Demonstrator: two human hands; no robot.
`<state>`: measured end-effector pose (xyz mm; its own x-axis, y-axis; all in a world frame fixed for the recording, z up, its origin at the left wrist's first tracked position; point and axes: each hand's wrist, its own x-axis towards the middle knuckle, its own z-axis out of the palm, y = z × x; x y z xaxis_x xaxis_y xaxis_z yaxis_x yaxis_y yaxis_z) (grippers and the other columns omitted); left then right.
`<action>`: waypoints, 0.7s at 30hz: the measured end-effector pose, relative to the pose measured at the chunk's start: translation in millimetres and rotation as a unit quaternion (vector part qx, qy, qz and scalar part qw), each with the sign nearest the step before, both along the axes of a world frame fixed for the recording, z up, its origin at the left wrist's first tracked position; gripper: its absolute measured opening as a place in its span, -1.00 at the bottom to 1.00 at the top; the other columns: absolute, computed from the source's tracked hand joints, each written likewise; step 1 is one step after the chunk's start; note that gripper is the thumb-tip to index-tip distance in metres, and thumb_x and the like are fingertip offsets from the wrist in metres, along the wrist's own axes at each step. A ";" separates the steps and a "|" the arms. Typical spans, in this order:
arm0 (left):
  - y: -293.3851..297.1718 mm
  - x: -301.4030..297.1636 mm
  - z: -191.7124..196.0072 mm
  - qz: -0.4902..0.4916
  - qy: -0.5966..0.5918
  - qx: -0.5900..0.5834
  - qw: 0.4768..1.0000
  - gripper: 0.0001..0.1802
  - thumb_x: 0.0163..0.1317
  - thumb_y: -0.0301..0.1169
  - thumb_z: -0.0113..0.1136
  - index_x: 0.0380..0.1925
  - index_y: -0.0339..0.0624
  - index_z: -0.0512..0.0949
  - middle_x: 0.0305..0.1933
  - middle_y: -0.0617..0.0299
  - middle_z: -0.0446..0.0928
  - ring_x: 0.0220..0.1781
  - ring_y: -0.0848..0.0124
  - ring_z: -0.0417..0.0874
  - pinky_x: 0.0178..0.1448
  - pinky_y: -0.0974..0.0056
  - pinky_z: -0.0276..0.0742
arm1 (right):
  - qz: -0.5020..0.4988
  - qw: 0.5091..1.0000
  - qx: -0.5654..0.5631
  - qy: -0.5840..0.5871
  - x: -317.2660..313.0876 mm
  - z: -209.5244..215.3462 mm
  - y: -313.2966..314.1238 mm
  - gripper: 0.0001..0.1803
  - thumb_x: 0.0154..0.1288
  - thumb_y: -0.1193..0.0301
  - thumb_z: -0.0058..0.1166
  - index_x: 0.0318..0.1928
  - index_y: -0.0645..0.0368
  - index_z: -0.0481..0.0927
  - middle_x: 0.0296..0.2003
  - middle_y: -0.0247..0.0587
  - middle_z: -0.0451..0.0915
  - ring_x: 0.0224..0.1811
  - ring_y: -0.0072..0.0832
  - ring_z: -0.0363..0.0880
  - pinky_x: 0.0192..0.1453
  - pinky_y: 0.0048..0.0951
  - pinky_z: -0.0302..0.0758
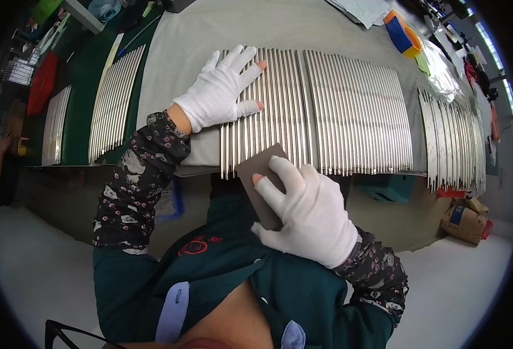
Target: Using a sanding block to smooth and polish a batch of thin metal rods on a workshop table.
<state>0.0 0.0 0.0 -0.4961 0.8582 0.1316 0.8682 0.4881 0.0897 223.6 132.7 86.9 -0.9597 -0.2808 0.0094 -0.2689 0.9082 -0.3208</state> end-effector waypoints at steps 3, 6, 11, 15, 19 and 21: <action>-1.5 -2.0 3.4 0.001 0.016 -0.019 1.000 -0.11 0.25 0.28 -0.07 0.43 -0.03 0.14 0.50 -0.09 0.04 0.53 -0.05 0.02 0.49 -0.28 -0.11 | -0.055 0.993 -0.016 0.100 15.8 4.6 27.6 -0.23 -0.35 0.23 0.44 0.04 0.11 0.56 0.08 -0.07 0.41 -0.06 -0.17 0.49 -0.06 -0.24 0.49; 4.4 -4.7 5.7 -0.049 0.076 0.049 0.995 -0.14 0.28 0.26 -0.11 0.42 -0.07 0.15 0.49 -0.10 0.06 0.51 -0.05 0.06 0.49 -0.24 -0.07 | -0.133 0.981 0.012 0.144 22.3 3.5 48.5 -0.21 -0.34 0.25 0.41 0.09 0.09 0.55 0.08 -0.06 0.41 0.02 -0.12 0.47 0.04 -0.18 0.47; 15.7 1.4 7.1 -0.111 0.061 -0.018 0.992 -0.18 0.31 0.25 -0.18 0.38 -0.08 0.20 0.44 -0.10 0.16 0.49 -0.04 0.13 0.48 -0.23 -0.03 | -0.151 0.976 0.037 0.154 27.3 -0.8 54.9 -0.18 -0.31 0.23 0.42 0.14 0.05 0.51 0.10 -0.08 0.39 0.02 -0.14 0.45 0.02 -0.19 0.47; 0.9 -3.0 3.9 -0.112 0.056 0.002 0.992 -0.21 0.34 0.25 -0.26 0.40 0.01 0.18 0.44 -0.10 0.16 0.47 -0.05 0.17 0.48 -0.22 -0.01 | -0.136 0.979 0.032 0.146 27.5 -4.1 56.8 -0.14 -0.31 0.23 0.43 0.17 0.02 0.47 0.11 -0.09 0.37 0.00 -0.15 0.45 -0.01 -0.19 0.46; -8.0 -7.9 -2.0 -0.110 0.068 0.000 0.992 -0.21 0.34 0.28 -0.29 0.43 0.07 0.12 0.45 -0.09 0.15 0.47 -0.06 0.15 0.48 -0.24 -0.02 | -0.130 0.981 0.030 0.140 26.6 -7.8 61.3 -0.14 -0.31 0.23 0.43 0.17 0.03 0.47 0.12 -0.10 0.37 -0.01 -0.16 0.44 -0.02 -0.20 0.46; -10.9 -9.7 -3.7 -0.109 0.048 0.002 0.993 -0.21 0.35 0.27 -0.31 0.44 0.08 0.10 0.46 -0.09 0.13 0.48 -0.06 0.13 0.49 -0.24 -0.04 | -0.123 0.982 0.039 0.138 26.0 -10.4 65.0 -0.14 -0.31 0.22 0.44 0.16 0.03 0.47 0.12 -0.10 0.36 -0.02 -0.16 0.44 -0.04 -0.20 0.46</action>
